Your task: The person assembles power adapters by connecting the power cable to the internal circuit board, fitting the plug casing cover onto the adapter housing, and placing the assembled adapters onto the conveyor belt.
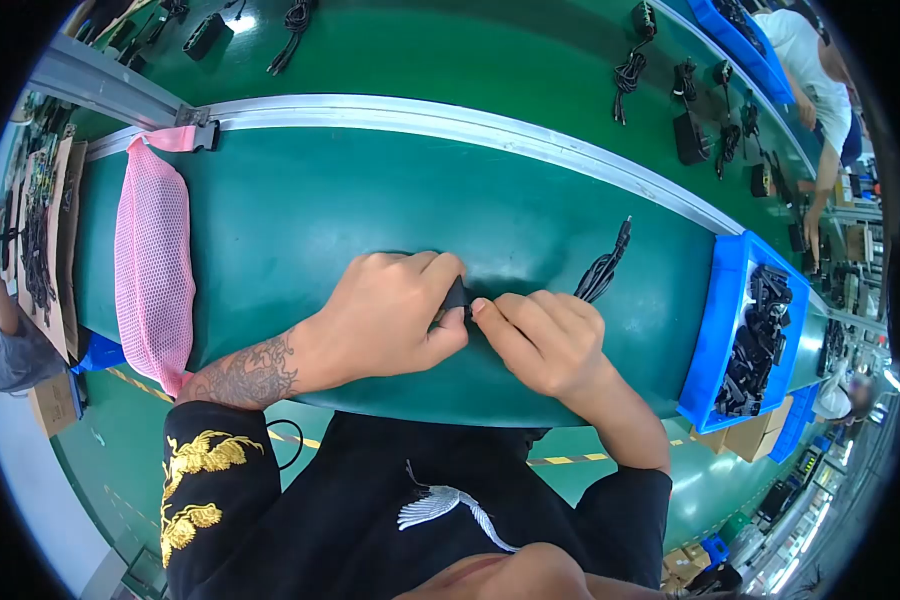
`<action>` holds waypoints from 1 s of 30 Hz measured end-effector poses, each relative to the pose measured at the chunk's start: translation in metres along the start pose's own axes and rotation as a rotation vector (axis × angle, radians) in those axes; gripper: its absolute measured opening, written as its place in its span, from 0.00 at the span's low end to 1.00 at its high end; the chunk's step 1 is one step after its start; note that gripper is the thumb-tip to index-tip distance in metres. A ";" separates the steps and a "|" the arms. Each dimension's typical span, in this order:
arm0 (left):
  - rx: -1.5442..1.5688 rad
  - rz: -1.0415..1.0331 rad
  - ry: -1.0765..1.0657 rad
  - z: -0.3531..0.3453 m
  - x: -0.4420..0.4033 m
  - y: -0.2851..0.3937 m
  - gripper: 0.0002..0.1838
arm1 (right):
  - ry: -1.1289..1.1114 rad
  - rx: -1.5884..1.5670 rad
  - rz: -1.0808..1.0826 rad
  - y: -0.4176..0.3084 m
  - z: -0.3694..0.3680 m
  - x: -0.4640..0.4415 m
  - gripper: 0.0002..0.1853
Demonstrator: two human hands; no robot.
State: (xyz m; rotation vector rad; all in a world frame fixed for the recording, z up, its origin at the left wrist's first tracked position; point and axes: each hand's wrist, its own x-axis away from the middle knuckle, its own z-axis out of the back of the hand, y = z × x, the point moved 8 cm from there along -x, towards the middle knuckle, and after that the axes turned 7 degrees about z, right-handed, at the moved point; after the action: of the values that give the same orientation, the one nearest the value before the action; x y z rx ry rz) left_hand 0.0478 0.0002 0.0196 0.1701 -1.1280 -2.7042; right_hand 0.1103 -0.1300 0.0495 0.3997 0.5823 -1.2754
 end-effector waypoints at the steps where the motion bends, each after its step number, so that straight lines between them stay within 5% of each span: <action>1: 0.062 0.024 -0.047 -0.002 0.000 -0.003 0.13 | 0.002 0.018 0.006 -0.001 0.003 -0.002 0.12; 5: 0.269 0.145 -0.195 -0.010 -0.005 -0.009 0.11 | 0.038 0.077 0.050 -0.002 0.010 -0.004 0.10; 17: 0.095 0.078 -0.062 -0.010 -0.002 -0.007 0.14 | 0.027 0.017 0.032 0.006 0.005 0.000 0.11; 30: -0.002 -0.163 0.113 0.003 -0.002 0.008 0.31 | 0.231 -0.096 -0.045 0.010 0.019 -0.001 0.20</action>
State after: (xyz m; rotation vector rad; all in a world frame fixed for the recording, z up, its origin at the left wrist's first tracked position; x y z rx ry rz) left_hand 0.0498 -0.0026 0.0271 0.4267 -1.1231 -2.7945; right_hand 0.1234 -0.1376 0.0643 0.4596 0.8488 -1.2475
